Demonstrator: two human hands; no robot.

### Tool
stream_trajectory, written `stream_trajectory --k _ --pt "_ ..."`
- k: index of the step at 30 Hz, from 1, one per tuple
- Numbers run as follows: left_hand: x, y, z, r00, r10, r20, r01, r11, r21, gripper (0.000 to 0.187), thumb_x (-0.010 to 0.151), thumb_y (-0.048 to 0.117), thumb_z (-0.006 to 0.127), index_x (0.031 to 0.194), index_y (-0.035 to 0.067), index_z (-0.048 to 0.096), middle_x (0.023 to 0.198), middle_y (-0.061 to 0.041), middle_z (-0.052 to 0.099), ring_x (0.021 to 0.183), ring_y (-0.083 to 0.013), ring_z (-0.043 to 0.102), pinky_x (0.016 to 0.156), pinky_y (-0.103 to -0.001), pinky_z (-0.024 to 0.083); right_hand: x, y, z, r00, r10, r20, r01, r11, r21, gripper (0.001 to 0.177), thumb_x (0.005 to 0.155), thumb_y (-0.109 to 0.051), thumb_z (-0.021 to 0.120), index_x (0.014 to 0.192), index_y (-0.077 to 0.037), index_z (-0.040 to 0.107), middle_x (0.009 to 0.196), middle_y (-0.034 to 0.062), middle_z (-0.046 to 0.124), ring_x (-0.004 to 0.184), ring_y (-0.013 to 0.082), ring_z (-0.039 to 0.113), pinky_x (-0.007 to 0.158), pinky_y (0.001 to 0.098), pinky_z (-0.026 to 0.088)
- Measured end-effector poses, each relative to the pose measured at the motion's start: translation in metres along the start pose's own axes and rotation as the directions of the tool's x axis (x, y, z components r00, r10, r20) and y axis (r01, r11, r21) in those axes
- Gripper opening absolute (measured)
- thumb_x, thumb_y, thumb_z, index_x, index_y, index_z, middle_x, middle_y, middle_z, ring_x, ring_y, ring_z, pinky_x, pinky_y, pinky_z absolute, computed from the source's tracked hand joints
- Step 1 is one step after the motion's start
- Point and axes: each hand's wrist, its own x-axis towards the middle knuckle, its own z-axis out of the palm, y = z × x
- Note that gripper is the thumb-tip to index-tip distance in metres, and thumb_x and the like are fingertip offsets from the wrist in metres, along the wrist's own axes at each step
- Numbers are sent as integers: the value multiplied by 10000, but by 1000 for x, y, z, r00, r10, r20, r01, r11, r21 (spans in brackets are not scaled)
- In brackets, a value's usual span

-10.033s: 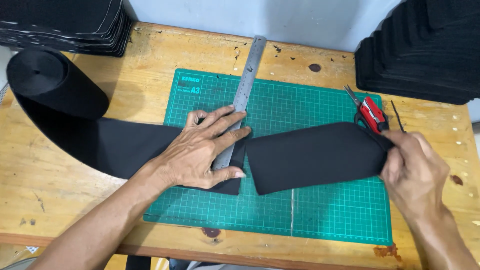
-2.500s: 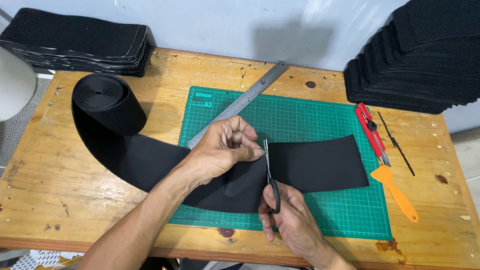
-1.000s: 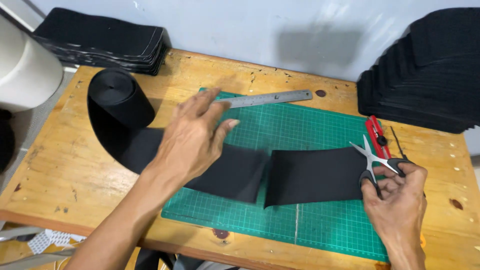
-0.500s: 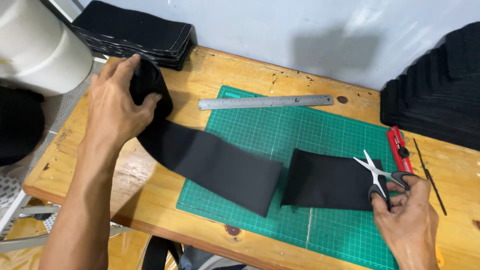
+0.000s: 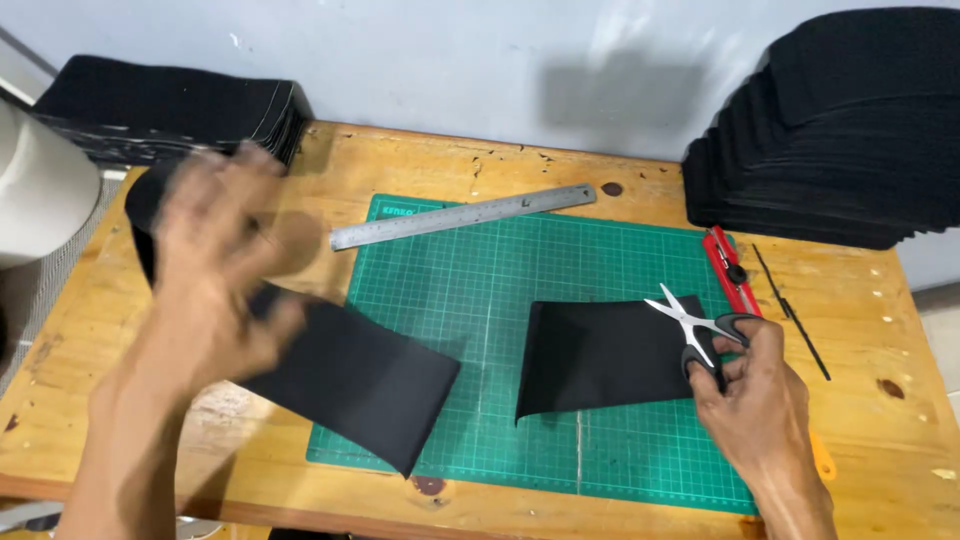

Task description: The person uses a metal ruler and a red utility knife to cut a straight line on a piece of black fabric placed on a green cutting mat. They then switch to scissors to trim the edges of the fabric, folding it to ensure a clean cut, and finally measure the piece again with the ruler.

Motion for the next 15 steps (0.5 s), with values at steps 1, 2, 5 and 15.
stream_trajectory --k 1,2,5,15 --pt "-6 11 -1 1000 7 -1 -7 1000 -1 455 728 151 694 1166 27 704 1603 -267 438 1527 -425 360 1239 -697 263 0 0 1 1000 4 -5 -4 1000 3 565 828 -176 740 1325 -69 493 1105 45 743 674 244 695 751 406 538" --pt "-12 22 -1 920 -90 381 156 977 -146 664 642 307 902 1260 174 699 1662 -152 304 1559 -381 178 1184 -697 168 0 0 0 1000 12 -5 -12 1000 -2 563 824 -181 735 1327 -84 501 1104 45 745 666 255 703 754 413 531" --pt "-37 39 10 681 -75 729 283 944 -167 1146 400 489 1217 1372 329 632 1704 -83 176 1554 -378 50 1118 -689 86 1 6 2 1000 -8 -19 8 1000 -12 563 816 -190 735 1321 -92 508 1101 57 747 685 265 715 764 426 530" --pt "-57 28 16 690 -100 716 452 833 -320 565 710 307 962 1250 243 813 1655 -108 363 1553 -317 264 1196 -531 174 0 4 0 999 -46 11 46 999 -4 545 844 -184 732 1322 -83 490 1135 100 722 720 269 704 734 461 543"
